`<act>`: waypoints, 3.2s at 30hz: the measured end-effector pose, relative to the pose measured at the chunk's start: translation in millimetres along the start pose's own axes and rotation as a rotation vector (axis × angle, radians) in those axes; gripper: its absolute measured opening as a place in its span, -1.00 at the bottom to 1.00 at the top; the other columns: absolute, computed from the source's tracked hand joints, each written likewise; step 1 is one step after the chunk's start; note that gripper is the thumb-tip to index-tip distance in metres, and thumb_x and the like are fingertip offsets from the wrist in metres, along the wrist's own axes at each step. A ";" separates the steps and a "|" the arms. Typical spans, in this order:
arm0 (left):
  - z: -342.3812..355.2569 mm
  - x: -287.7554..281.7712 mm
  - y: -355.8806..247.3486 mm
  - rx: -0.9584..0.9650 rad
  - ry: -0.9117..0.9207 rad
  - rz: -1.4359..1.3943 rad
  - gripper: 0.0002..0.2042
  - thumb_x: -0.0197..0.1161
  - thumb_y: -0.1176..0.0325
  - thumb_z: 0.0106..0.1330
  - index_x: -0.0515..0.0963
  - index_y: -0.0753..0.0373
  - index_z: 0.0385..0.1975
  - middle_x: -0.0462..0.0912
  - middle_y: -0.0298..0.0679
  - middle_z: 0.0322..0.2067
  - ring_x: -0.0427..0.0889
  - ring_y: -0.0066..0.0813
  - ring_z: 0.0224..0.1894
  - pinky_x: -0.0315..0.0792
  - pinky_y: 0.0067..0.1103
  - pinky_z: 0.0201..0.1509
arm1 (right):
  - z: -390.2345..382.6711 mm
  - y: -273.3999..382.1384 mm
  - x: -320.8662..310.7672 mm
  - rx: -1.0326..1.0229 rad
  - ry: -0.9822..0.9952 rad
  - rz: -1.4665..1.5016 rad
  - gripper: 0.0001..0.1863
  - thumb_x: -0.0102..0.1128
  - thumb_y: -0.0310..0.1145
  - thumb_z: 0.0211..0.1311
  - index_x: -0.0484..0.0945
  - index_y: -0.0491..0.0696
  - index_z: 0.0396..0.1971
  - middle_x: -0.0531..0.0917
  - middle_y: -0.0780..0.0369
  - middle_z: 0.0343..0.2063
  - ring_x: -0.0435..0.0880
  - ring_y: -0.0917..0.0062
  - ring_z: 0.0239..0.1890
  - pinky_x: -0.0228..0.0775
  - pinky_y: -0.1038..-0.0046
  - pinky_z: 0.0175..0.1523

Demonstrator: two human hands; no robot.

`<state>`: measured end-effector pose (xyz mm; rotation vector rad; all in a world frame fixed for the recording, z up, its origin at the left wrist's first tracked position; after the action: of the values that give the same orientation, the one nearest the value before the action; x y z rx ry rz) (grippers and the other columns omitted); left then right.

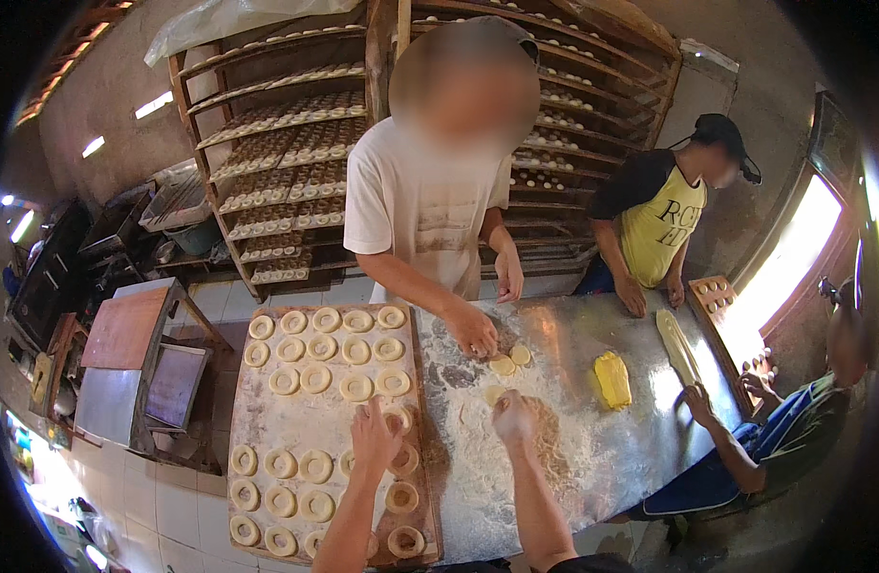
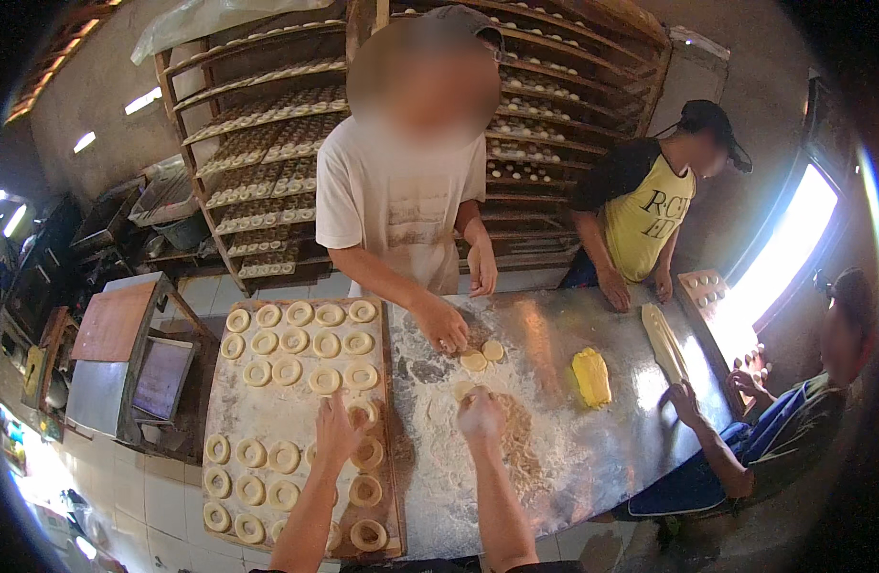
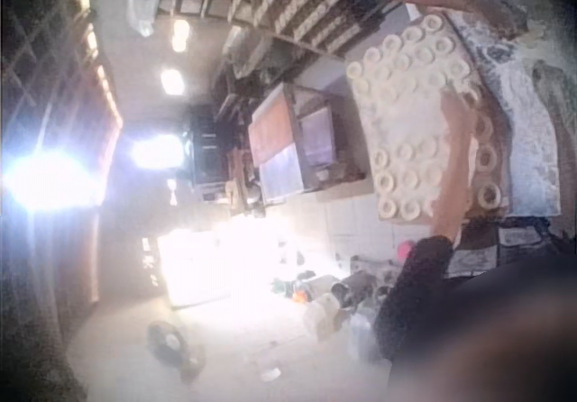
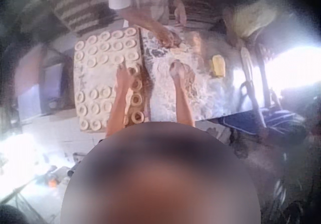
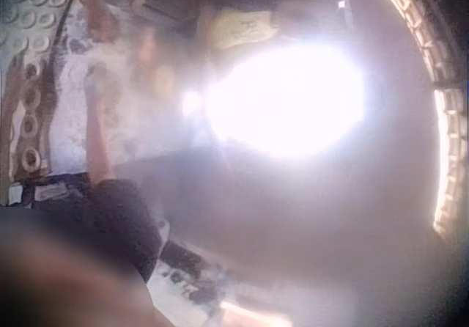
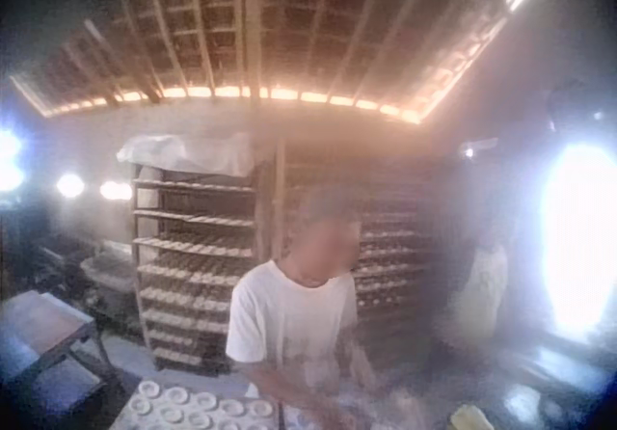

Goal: The person shapes small dough pieces into rings by hand and places them on a wooden board. A coworker also shapes dough and loads trays onto a rack in the background.

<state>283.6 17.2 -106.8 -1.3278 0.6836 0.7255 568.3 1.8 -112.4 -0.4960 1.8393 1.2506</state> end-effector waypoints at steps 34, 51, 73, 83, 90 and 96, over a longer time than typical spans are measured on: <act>-58.7 6.7 -177.2 0.317 -0.486 -0.234 -0.39 0.23 0.75 0.04 0.33 0.24 0.17 0.54 0.01 -0.16 0.54 0.10 -0.07 0.49 -0.28 -0.05 | -35.9 26.2 -61.0 -0.544 0.676 1.075 -0.43 0.21 -0.55 0.14 0.33 -0.06 0.20 0.58 0.17 -0.10 0.57 0.41 0.02 0.46 0.36 0.07; -74.6 -17.1 -98.7 0.173 -0.331 -0.341 -0.78 -0.01 0.27 0.55 0.33 0.20 0.05 0.66 -0.03 -0.44 0.67 0.12 -0.47 0.48 -0.20 -0.48 | -74.6 80.7 -3.8 -0.774 0.602 0.853 -0.28 -0.03 0.15 0.38 0.18 0.08 0.41 0.55 0.09 0.05 0.62 0.51 -0.14 0.47 0.56 -0.26; -16.9 -58.6 23.3 0.012 -0.025 -0.428 -0.78 -0.11 0.18 0.59 0.29 0.16 0.02 0.67 0.03 -0.50 0.64 0.24 -0.45 0.47 -0.04 -0.39 | -75.8 164.3 99.0 -0.325 0.604 1.309 -0.43 -0.06 0.07 0.52 0.20 0.03 0.31 0.52 0.35 -0.54 0.45 0.62 -0.52 0.35 0.53 -0.40; 18.9 -60.7 31.5 -0.160 -0.032 -0.584 -0.72 -0.11 0.13 0.58 0.29 0.20 0.04 0.61 0.24 -0.34 0.63 0.31 -0.27 0.44 0.02 -0.23 | -66.2 206.2 101.9 -0.352 0.521 0.864 -0.27 -0.22 0.21 0.53 0.05 0.07 0.49 0.44 -0.02 0.24 0.41 0.31 0.32 0.19 0.21 0.40; 39.5 -74.5 61.0 -0.248 -0.133 0.126 -0.64 0.15 0.14 0.42 0.43 0.22 0.07 0.51 0.12 -0.02 0.51 0.08 0.08 0.28 0.04 0.08 | -44.4 202.7 92.3 -0.380 -0.099 0.020 -0.12 0.13 -0.02 0.35 -0.11 -0.03 0.50 0.36 -0.20 0.29 0.30 -0.13 0.35 -0.05 -0.07 0.48; 6.2 -54.5 60.4 -0.268 -0.023 0.191 -0.38 0.40 0.17 0.18 0.31 0.20 0.20 0.44 0.06 0.01 0.46 0.07 0.10 0.31 -0.07 0.10 | -49.4 123.5 78.3 -0.410 0.040 0.108 -0.51 0.22 -0.23 0.24 0.43 -0.01 0.16 0.60 -0.04 -0.04 0.50 -0.03 0.09 0.24 -0.01 0.25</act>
<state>202.7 24.9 -99.2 -1.5080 0.7196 1.0121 415.7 20.0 -98.5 -0.6515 1.6611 1.7155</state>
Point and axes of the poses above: each hand's wrist, its own z-axis towards the middle knuckle, its own x-axis out of the palm, y = z × x, the point moved 2 cm from there along z, towards the middle knuckle
